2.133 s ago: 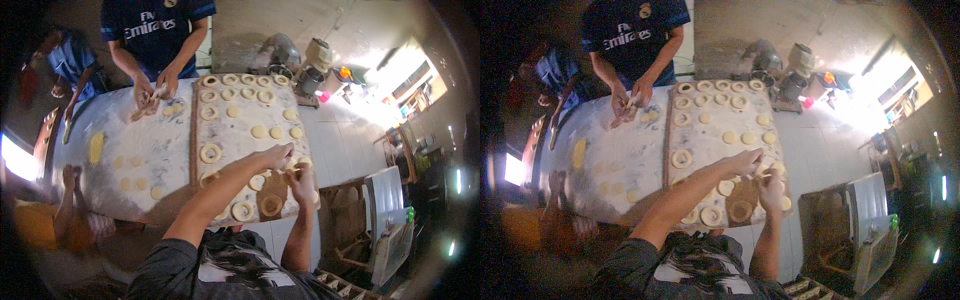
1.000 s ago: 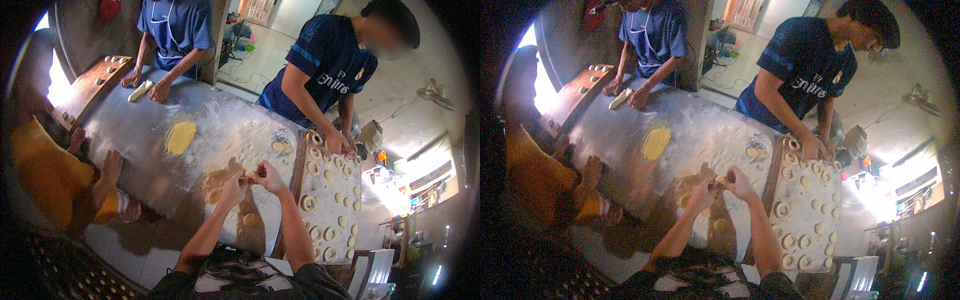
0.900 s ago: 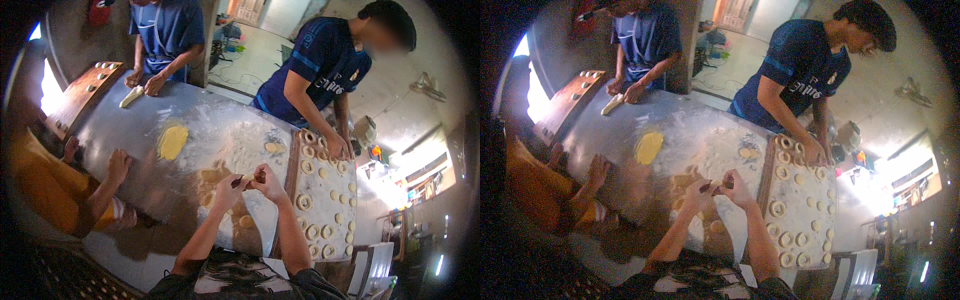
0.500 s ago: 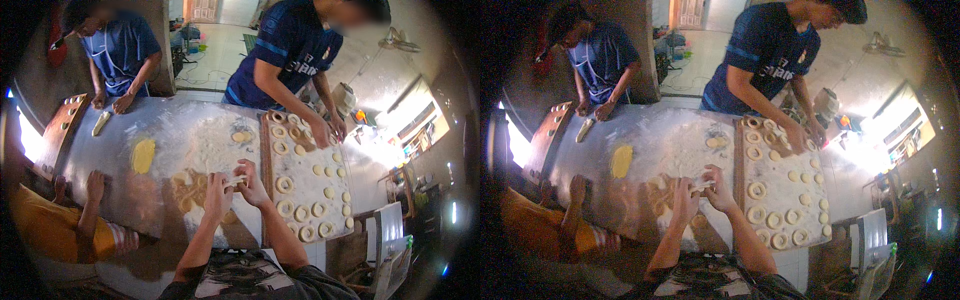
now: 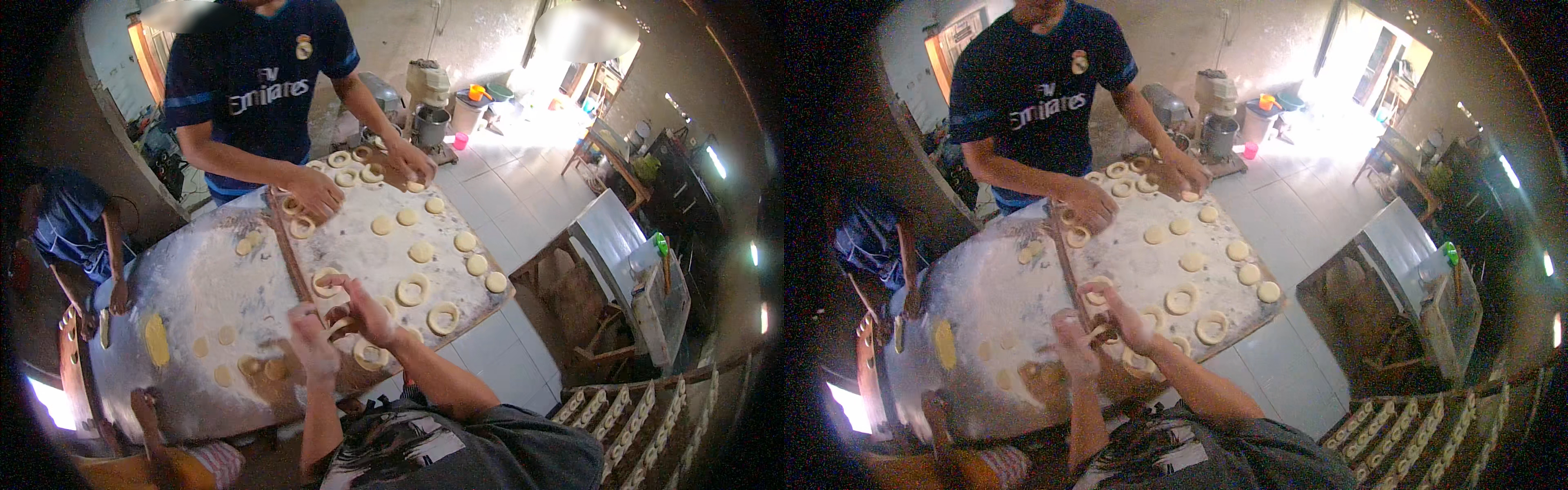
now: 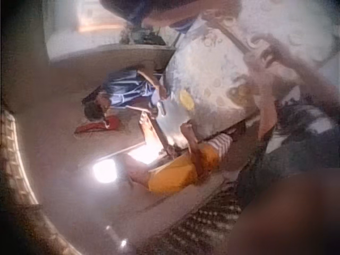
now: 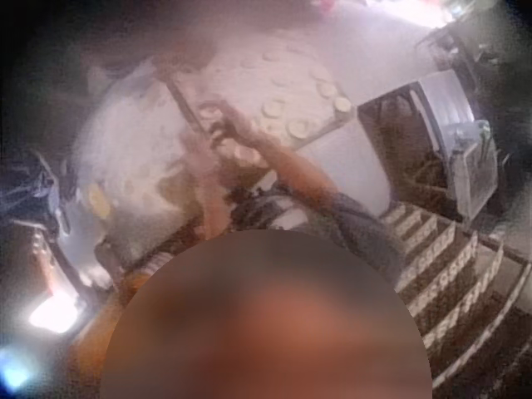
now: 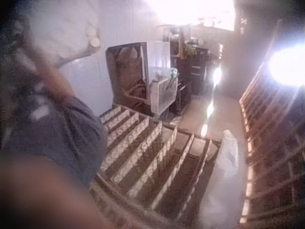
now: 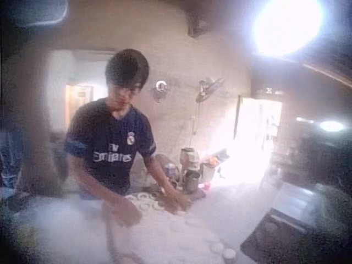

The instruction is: The person shapes small dough pieces into ring shapes by hand and places them on a wooden board. They then carry the board to a multi-tiered wooden rack and place it among other boards of shaped dough.

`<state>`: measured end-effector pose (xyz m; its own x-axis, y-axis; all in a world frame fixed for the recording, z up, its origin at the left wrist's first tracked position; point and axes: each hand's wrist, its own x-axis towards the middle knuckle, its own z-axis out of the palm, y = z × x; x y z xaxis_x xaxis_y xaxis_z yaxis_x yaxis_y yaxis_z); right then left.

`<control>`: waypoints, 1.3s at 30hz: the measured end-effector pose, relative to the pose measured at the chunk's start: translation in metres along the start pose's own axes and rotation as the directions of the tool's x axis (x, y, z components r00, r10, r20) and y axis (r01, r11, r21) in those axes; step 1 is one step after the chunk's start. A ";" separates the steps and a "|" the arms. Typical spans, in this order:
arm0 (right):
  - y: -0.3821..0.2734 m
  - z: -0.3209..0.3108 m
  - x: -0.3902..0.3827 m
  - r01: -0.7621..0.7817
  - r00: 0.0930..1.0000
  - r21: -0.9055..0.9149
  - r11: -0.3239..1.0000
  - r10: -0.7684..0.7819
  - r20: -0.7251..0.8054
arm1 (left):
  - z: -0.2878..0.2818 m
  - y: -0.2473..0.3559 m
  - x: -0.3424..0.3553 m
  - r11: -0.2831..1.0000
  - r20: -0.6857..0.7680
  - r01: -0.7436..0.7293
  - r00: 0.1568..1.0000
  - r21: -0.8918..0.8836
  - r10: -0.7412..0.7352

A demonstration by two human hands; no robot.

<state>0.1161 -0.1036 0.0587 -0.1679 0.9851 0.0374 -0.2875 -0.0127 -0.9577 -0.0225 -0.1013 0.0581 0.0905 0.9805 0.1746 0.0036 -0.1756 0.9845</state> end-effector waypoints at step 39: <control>-0.027 -0.205 -0.164 -0.249 0.615 -0.348 0.904 -0.130 -0.778 | 0.269 0.009 -0.024 0.883 0.595 -0.182 0.793 0.433 -0.128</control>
<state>0.3444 -0.2300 0.0198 0.6673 0.7410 -0.0747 0.1101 -0.1974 -0.9741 0.2436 -0.1498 0.0574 0.6639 0.7478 0.0009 0.4178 -0.3718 0.8290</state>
